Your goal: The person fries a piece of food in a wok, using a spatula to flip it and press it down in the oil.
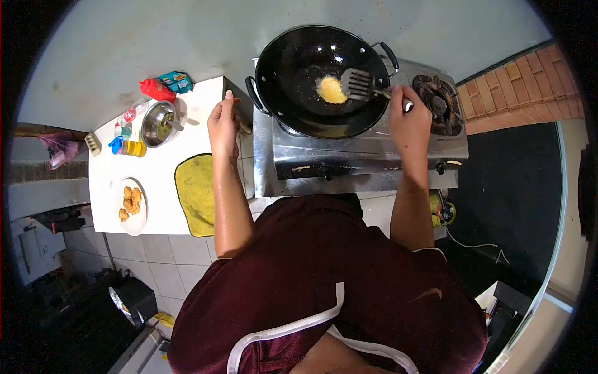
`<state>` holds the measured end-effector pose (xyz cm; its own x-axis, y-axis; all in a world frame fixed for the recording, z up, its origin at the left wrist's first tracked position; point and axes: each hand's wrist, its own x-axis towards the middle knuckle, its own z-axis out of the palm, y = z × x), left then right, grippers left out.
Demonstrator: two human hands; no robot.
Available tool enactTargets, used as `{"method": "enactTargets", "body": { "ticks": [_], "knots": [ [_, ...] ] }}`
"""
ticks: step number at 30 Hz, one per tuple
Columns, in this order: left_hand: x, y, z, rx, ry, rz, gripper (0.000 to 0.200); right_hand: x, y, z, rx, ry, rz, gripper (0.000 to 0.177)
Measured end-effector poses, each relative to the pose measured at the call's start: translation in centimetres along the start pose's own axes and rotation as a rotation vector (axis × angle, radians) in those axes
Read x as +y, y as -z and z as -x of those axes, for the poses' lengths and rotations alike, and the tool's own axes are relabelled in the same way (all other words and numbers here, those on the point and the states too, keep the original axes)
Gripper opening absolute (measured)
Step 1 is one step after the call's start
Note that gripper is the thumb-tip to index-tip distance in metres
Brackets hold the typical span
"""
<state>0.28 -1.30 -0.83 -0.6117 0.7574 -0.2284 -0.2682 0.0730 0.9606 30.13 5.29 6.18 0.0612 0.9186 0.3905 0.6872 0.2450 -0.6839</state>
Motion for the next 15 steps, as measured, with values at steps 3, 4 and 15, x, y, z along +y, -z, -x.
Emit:
{"method": "enactTargets", "body": {
  "ticks": [3,4,15],
  "knots": [
    [-0.1,-0.3,0.2,-0.021,0.000,0.004,0.035,0.3,-0.7,-0.3,0.032,0.020,0.020,0.028],
    [-0.1,-0.5,0.3,-0.024,-0.001,0.003,0.035,0.3,-1.3,-0.2,0.059,0.075,-0.011,0.028],
    [-0.4,-0.1,0.4,-0.034,0.000,0.013,0.035,0.8,-1.1,-0.3,0.084,0.086,0.039,0.025]
  ]
}}
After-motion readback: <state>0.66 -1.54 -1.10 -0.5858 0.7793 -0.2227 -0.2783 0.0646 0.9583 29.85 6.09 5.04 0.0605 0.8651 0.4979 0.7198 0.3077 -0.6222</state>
